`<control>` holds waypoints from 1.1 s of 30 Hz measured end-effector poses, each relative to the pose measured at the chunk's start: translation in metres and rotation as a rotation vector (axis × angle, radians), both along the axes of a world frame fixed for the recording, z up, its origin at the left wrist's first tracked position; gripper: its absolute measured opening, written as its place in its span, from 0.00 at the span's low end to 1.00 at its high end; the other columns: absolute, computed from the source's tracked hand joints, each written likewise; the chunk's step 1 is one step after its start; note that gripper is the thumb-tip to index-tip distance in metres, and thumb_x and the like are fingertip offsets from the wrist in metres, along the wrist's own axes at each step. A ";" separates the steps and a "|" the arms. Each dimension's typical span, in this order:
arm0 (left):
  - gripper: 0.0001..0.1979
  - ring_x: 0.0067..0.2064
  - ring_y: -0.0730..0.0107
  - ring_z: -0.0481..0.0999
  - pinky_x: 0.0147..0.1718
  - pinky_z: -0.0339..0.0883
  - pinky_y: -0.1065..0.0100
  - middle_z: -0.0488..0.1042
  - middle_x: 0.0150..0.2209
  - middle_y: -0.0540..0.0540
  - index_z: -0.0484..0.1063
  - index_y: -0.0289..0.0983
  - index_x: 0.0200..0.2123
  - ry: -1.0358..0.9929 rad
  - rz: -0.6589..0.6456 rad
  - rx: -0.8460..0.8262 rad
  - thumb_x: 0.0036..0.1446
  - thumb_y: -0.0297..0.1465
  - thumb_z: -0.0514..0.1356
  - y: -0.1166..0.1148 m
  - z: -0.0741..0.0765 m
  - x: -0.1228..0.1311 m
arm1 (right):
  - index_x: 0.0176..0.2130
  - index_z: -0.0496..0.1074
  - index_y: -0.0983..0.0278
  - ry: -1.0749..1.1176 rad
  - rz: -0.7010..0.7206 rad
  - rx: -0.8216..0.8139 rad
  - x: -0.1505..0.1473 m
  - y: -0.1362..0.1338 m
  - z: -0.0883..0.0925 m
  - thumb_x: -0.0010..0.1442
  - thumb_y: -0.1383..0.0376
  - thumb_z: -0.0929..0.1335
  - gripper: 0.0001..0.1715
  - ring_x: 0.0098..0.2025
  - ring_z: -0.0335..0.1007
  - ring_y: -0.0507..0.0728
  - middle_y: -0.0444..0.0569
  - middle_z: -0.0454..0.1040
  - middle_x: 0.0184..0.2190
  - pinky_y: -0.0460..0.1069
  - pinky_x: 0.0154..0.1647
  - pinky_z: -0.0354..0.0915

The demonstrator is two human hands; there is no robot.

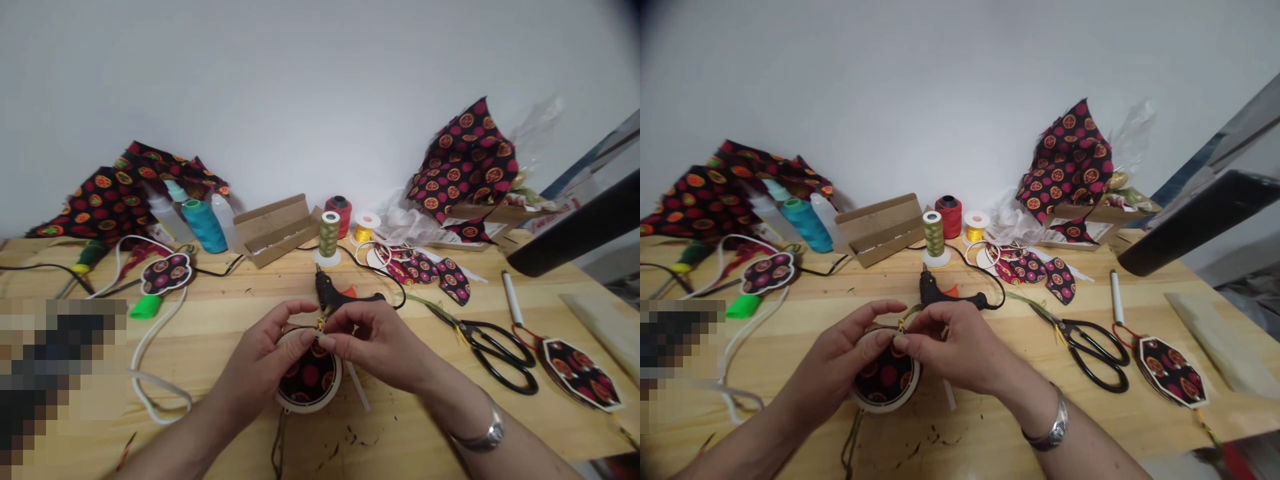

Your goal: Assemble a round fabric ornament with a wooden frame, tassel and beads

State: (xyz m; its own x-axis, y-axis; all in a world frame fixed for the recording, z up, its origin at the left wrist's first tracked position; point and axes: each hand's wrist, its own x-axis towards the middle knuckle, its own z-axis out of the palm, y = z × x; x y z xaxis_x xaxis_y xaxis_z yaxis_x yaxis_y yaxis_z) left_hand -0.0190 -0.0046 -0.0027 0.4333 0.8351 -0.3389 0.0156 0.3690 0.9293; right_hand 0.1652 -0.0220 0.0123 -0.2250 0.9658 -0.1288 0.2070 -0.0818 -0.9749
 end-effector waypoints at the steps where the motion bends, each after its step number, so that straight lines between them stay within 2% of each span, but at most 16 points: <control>1: 0.22 0.23 0.76 0.68 0.24 0.62 0.75 0.74 0.23 0.54 0.66 0.39 0.49 0.019 0.007 0.021 0.53 0.40 0.64 -0.001 0.001 0.001 | 0.30 0.77 0.69 0.014 -0.003 -0.018 0.000 0.001 -0.001 0.51 0.61 0.72 0.12 0.24 0.63 0.48 0.45 0.75 0.24 0.43 0.24 0.59; 6: 0.18 0.22 0.77 0.62 0.22 0.57 0.76 0.69 0.20 0.56 0.69 0.39 0.47 0.085 0.065 0.124 0.54 0.38 0.63 -0.007 0.004 0.004 | 0.27 0.75 0.68 0.049 -0.002 -0.090 -0.001 0.002 -0.006 0.51 0.61 0.72 0.11 0.23 0.61 0.48 0.43 0.72 0.22 0.44 0.24 0.58; 14: 0.20 0.23 0.76 0.63 0.22 0.57 0.75 0.71 0.23 0.55 0.66 0.39 0.52 0.085 -0.050 0.166 0.58 0.39 0.60 -0.005 0.000 -0.001 | 0.25 0.74 0.68 0.012 0.004 -0.057 -0.005 0.001 -0.004 0.52 0.66 0.71 0.07 0.23 0.58 0.47 0.41 0.68 0.19 0.43 0.23 0.55; 18: 0.22 0.21 0.77 0.61 0.21 0.55 0.76 0.68 0.20 0.57 0.67 0.38 0.52 0.076 0.038 0.139 0.55 0.40 0.62 -0.007 0.003 0.001 | 0.26 0.74 0.68 0.014 0.005 -0.069 -0.007 0.002 -0.004 0.52 0.65 0.70 0.08 0.23 0.59 0.48 0.42 0.69 0.21 0.44 0.24 0.57; 21: 0.26 0.21 0.75 0.67 0.22 0.60 0.75 0.72 0.21 0.55 0.67 0.38 0.53 -0.036 0.103 0.092 0.53 0.42 0.63 -0.006 0.004 0.001 | 0.27 0.74 0.68 0.045 -0.013 -0.074 -0.005 0.003 -0.004 0.52 0.61 0.70 0.11 0.23 0.59 0.48 0.42 0.70 0.21 0.44 0.24 0.57; 23: 0.27 0.27 0.68 0.75 0.26 0.66 0.71 0.78 0.27 0.50 0.66 0.38 0.54 -0.128 0.136 0.057 0.54 0.44 0.62 -0.004 0.004 0.000 | 0.26 0.73 0.68 0.063 -0.058 -0.067 -0.002 0.005 -0.004 0.51 0.58 0.71 0.14 0.22 0.57 0.48 0.42 0.68 0.20 0.44 0.24 0.55; 25: 0.24 0.36 0.61 0.78 0.34 0.70 0.67 0.81 0.35 0.45 0.70 0.37 0.51 -0.175 0.168 0.061 0.55 0.44 0.61 -0.001 0.002 -0.001 | 0.25 0.72 0.68 0.075 -0.114 -0.051 0.002 0.007 -0.003 0.51 0.56 0.71 0.16 0.21 0.54 0.47 0.40 0.65 0.18 0.44 0.22 0.52; 27: 0.18 0.40 0.61 0.77 0.39 0.70 0.67 0.82 0.39 0.43 0.75 0.35 0.44 -0.178 0.174 0.104 0.56 0.42 0.61 0.002 0.001 -0.001 | 0.24 0.71 0.67 0.088 -0.155 -0.030 0.003 0.009 -0.002 0.50 0.53 0.71 0.18 0.21 0.51 0.47 0.38 0.62 0.17 0.44 0.21 0.50; 30: 0.14 0.39 0.63 0.78 0.39 0.70 0.68 0.82 0.38 0.45 0.78 0.35 0.42 -0.191 0.106 0.071 0.54 0.36 0.65 0.004 0.002 0.001 | 0.24 0.70 0.67 0.120 -0.185 -0.018 0.000 0.012 -0.003 0.49 0.51 0.72 0.21 0.20 0.50 0.46 0.38 0.61 0.17 0.44 0.20 0.48; 33: 0.13 0.34 0.65 0.78 0.35 0.70 0.69 0.82 0.33 0.46 0.79 0.35 0.41 -0.153 0.109 0.068 0.53 0.33 0.66 0.005 0.005 0.001 | 0.23 0.69 0.66 0.126 -0.203 -0.015 -0.004 0.013 0.000 0.47 0.48 0.72 0.24 0.20 0.51 0.46 0.38 0.62 0.16 0.44 0.21 0.50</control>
State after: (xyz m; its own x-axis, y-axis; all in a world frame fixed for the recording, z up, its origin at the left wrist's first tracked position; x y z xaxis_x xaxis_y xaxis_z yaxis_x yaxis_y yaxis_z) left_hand -0.0183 0.0003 0.0024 0.3812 0.8987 -0.2171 -0.1648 0.2971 0.9405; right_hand 0.1613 -0.0090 0.0120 -0.0411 0.9911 -0.1264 0.0617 -0.1238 -0.9904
